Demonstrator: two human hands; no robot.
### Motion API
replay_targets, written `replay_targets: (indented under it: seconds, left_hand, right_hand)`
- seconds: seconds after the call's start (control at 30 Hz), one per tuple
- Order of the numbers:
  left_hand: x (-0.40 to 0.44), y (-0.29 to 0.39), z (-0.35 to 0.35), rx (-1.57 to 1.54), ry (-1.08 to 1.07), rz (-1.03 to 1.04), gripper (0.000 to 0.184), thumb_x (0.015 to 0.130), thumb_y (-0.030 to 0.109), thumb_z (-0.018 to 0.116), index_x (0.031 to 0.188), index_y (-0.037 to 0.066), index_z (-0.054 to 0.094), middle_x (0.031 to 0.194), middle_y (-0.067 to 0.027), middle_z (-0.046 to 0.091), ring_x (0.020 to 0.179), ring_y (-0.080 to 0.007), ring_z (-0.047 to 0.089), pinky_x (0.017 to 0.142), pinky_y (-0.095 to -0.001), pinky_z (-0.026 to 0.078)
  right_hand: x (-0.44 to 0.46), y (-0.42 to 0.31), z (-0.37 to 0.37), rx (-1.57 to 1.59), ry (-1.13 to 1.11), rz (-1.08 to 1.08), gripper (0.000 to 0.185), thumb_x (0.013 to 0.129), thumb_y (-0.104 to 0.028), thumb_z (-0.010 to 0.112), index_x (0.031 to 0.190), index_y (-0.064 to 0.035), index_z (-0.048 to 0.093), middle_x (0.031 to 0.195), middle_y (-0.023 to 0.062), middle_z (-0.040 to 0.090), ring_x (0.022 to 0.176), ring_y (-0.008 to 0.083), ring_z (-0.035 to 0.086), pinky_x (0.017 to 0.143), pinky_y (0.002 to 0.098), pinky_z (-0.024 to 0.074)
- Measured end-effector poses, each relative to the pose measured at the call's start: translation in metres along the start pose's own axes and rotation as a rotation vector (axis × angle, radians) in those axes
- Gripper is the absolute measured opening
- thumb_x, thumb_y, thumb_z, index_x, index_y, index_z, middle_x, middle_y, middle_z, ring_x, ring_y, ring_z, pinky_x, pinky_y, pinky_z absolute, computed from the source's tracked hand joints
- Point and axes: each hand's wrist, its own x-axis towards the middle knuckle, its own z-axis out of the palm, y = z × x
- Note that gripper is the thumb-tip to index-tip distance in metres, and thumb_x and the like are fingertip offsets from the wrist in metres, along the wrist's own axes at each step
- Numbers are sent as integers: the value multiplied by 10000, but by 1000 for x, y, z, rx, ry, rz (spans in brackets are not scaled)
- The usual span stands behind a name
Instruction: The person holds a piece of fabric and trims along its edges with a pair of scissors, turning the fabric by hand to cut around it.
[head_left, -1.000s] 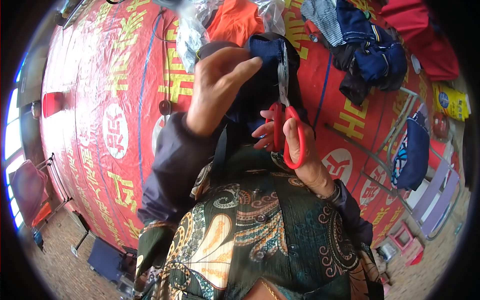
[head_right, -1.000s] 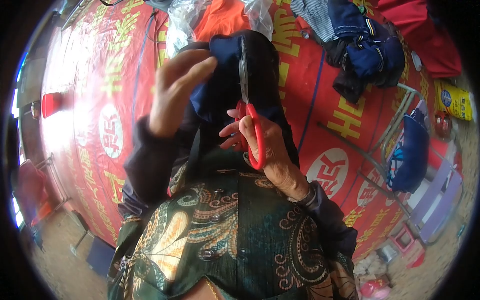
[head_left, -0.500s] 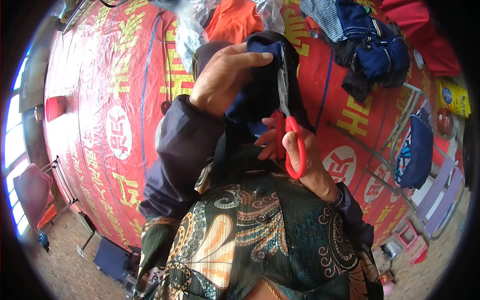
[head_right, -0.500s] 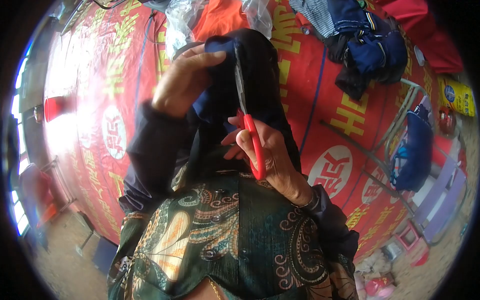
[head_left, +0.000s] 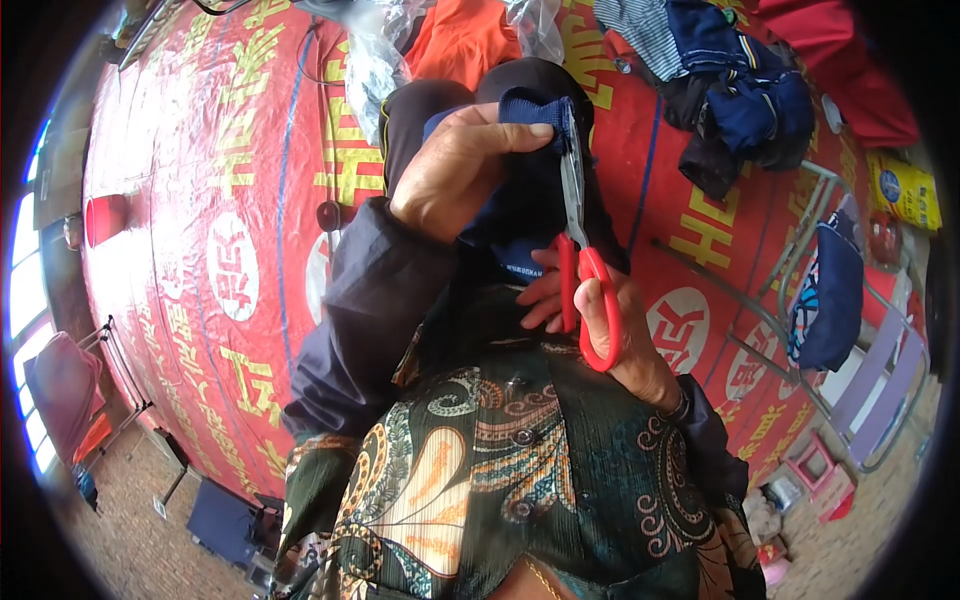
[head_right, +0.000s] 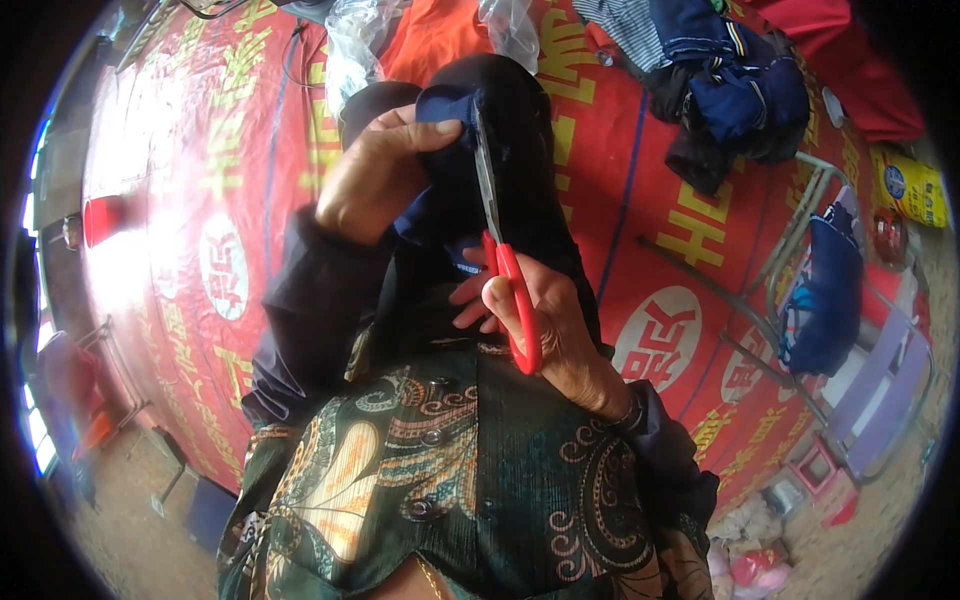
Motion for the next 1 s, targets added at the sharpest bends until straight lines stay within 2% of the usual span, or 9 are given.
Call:
replay_targets:
  seconds: [0.17,0.3,0.37,0.47,0.57,0.73,0.8,0.87,1.0]
  left_hand:
    - [-8,1,4,42,21,45,135,854,33,657,979,-14,675,908,-73,706,804,-154,669,791,-291,530]
    - [-13,1,8,106,28,95,131,845,27,657,968,-13,678,881,-66,706,781,-142,664,763,-273,526]
    - [-15,-1,12,210,66,208,120,835,14,659,950,-17,677,857,-56,701,748,-121,654,719,-254,519]
    - [-17,-7,13,296,39,240,171,837,34,646,997,-26,662,927,-60,704,837,-116,656,801,-250,502]
    - [-20,-10,17,360,60,226,175,831,32,643,994,-30,663,921,-53,703,830,-110,651,807,-251,497]
    - [-21,-16,15,324,56,191,183,832,28,636,1007,-20,665,924,-48,704,826,-110,652,811,-252,496]
    - [-20,-18,13,288,51,176,181,833,26,634,1006,-13,667,921,-44,704,826,-109,651,813,-253,495]
    - [-19,-20,12,186,77,161,122,829,-12,648,945,-15,684,856,-47,702,743,-103,645,719,-237,519]
    - [-18,-20,6,154,58,159,123,828,-14,649,944,-9,688,865,-48,706,765,-107,650,746,-244,520]
  right_hand:
    - [-1,1,0,-38,3,12,724,940,-547,538,1318,66,460,992,120,679,840,170,686,713,255,507]
    - [-3,1,3,-32,15,28,638,961,-469,545,1314,56,467,989,118,676,847,172,685,723,258,505]
    - [-4,-1,4,-23,21,40,605,970,-441,543,1311,53,470,988,117,675,849,173,685,726,258,504]
    - [-5,-1,3,5,16,50,602,971,-447,545,1311,44,472,990,116,673,864,174,683,725,256,504]
    - [-6,-1,3,49,18,65,649,965,-494,534,1309,52,467,991,120,671,893,176,678,726,254,504]
    - [-9,-5,2,78,-19,107,714,973,-552,467,1311,77,453,1028,136,670,942,188,668,737,262,511]
    - [-9,-3,3,84,-18,99,724,968,-561,468,1311,77,455,1040,140,671,943,191,668,740,263,513]
    - [-9,-3,5,90,-15,91,733,964,-569,469,1311,77,457,1051,144,672,945,195,668,742,265,514]
    - [-8,-4,5,92,5,121,745,955,-578,482,1304,80,465,1051,149,675,953,195,668,744,267,515]
